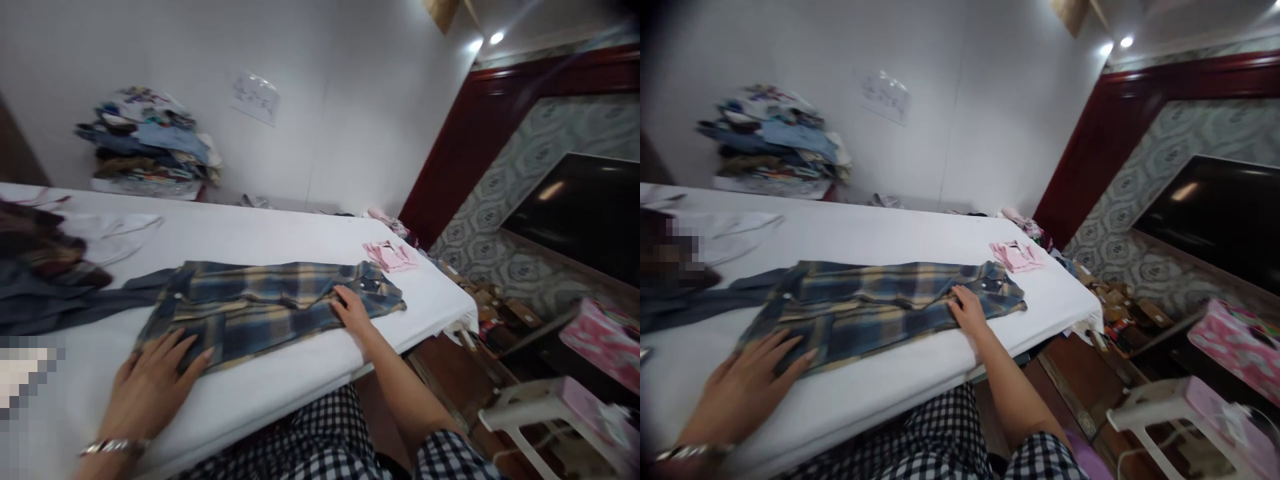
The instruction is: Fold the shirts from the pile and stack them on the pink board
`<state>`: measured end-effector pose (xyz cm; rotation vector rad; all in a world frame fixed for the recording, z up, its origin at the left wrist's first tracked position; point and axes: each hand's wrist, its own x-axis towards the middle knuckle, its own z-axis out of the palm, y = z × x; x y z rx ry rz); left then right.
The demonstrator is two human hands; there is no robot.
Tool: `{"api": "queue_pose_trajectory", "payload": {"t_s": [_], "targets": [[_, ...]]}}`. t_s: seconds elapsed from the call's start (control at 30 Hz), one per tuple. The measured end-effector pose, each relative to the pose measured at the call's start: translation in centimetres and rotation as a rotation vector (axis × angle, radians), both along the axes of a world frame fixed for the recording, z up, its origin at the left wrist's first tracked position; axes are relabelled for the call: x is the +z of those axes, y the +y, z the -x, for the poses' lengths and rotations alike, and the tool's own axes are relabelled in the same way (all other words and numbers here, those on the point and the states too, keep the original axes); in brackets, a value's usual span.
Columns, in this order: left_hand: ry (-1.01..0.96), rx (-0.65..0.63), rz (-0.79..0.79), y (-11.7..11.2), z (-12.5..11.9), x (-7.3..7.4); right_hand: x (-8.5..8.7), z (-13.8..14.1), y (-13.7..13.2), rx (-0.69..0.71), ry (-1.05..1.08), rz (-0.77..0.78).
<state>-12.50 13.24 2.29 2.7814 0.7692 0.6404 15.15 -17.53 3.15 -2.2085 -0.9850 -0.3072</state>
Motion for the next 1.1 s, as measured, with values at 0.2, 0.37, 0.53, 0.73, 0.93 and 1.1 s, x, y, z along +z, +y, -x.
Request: {"api": "queue_pose_trajectory", "payload": {"t_s": [0.2,0.37,0.53,0.73,0.93,1.1], "targets": [[0.034,0.008,0.065,-1.2,0.2,2.0,-0.3,-2.3,0.6,0.022,-0.045,-0.169],[-0.012,0.020,0.137,-1.4,0.4,2.0,0.6,-2.8,2.5,0.166,-0.083,0.043],[-0.097,-0.007,0.180,-1.6,0.5,4.0,-0.2,-3.1,3.3,0.166,-0.179,0.148],[-0.036,0.012,0.059,0.5,-1.7,7.0,-0.5,-3.0,2.8,0.118,-0.304,0.167],[0.098,0.056,-0.024,3.0,-5.8,5.9,-0.3,-2.3,3.0,0.050,-0.312,0.176],[0.111,0.039,-0.064,4.2,-7.2,6.0,-0.4,-2.2,3.0,0.074,-0.262,0.108]]}}
